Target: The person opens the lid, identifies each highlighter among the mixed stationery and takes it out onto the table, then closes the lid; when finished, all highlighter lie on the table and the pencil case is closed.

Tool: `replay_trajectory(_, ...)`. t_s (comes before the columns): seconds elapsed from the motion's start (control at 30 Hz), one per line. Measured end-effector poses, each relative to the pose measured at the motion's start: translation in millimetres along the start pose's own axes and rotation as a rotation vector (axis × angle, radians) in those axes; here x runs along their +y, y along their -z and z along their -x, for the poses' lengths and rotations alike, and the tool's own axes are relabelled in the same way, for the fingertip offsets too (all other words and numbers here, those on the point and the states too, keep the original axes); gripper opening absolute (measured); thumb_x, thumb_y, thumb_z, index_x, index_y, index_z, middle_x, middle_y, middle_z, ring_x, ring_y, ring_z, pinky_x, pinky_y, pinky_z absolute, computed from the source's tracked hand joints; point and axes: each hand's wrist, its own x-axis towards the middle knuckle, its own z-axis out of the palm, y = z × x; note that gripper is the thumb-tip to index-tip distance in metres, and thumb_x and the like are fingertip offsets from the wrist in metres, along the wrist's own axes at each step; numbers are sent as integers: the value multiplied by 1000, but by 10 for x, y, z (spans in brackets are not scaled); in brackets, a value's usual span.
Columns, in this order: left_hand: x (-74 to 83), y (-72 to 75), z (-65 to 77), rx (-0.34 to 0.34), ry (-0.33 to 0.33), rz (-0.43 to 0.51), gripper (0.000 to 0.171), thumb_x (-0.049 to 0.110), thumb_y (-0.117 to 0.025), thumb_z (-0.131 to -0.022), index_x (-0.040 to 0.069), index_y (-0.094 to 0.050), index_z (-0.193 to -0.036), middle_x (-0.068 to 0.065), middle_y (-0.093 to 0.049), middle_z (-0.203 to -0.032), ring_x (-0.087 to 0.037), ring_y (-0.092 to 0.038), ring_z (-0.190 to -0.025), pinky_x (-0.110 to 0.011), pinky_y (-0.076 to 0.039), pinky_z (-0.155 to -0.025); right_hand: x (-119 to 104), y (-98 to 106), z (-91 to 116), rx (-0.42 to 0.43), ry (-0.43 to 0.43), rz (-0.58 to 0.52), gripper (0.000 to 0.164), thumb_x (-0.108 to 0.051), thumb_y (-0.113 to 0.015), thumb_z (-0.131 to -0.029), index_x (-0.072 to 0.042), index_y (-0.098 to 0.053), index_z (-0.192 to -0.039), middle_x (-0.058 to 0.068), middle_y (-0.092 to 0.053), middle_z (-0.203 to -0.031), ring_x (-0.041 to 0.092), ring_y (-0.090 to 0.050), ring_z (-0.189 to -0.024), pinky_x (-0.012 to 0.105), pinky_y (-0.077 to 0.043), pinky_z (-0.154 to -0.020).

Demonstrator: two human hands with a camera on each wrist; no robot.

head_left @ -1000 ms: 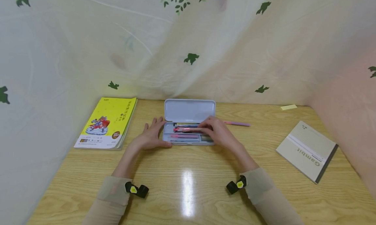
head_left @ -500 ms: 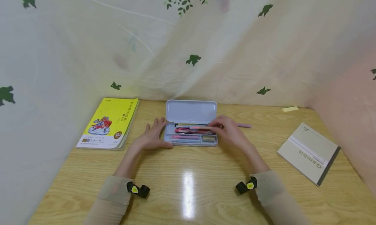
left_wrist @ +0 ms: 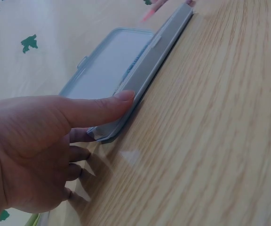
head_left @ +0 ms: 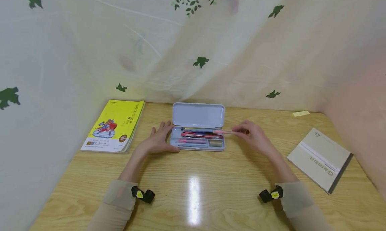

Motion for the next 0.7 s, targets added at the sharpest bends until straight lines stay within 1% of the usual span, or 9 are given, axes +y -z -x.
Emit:
replay_trajectory(0.17,1,-7,-3,-1,2,-2,104,41,-82,-85,5,-24,-162,-24,-4,-173,-45,7,-160,-69,9,-126,156,124,114,19,-19,46,18,-8,-72,-96,-9,-79,-112,6,-71,-99,17,-56,-84,22,-48,-73)
replay_trajectory(0.3,-6,-9,-8,-2,6,-9,104,42,-82,-85,5,-24,-163,-23,-3,-173,-45,7,-160,-69,9,-126,286,215,196,28,-38,83,17,-7,-71,-96,-9,-79,-110,7,-71,-101,17,-59,-88,24,-51,-77)
replay_trajectory(0.4,-15,-15,-19,-4,8,-13,104,42,-82,-84,7,-24,-163,-23,-3,-173,-45,8,-161,-68,9,-126,370,265,244,29,-54,106,16,-9,-71,-96,-9,-79,-110,7,-71,-101,17,-61,-89,25,-52,-78)
replay_trajectory(0.53,-18,-19,-27,-3,11,-11,103,43,-82,-84,8,-25,-162,-23,-3,-173,-44,8,-161,-68,10,-126,418,311,272,23,-68,120,14,-11,-72,-96,-9,-79,-107,8,-71,-100,18,-62,-89,26,-52,-77)
replay_trajectory(0.7,-11,-14,-16,-1,14,-3,102,42,-83,-84,8,-26,-162,-23,-3,-173,-45,8,-161,-68,10,-126,443,327,257,5,-79,143,13,-9,-71,-96,-8,-79,-106,8,-70,-98,20,-62,-89,27,-52,-77)
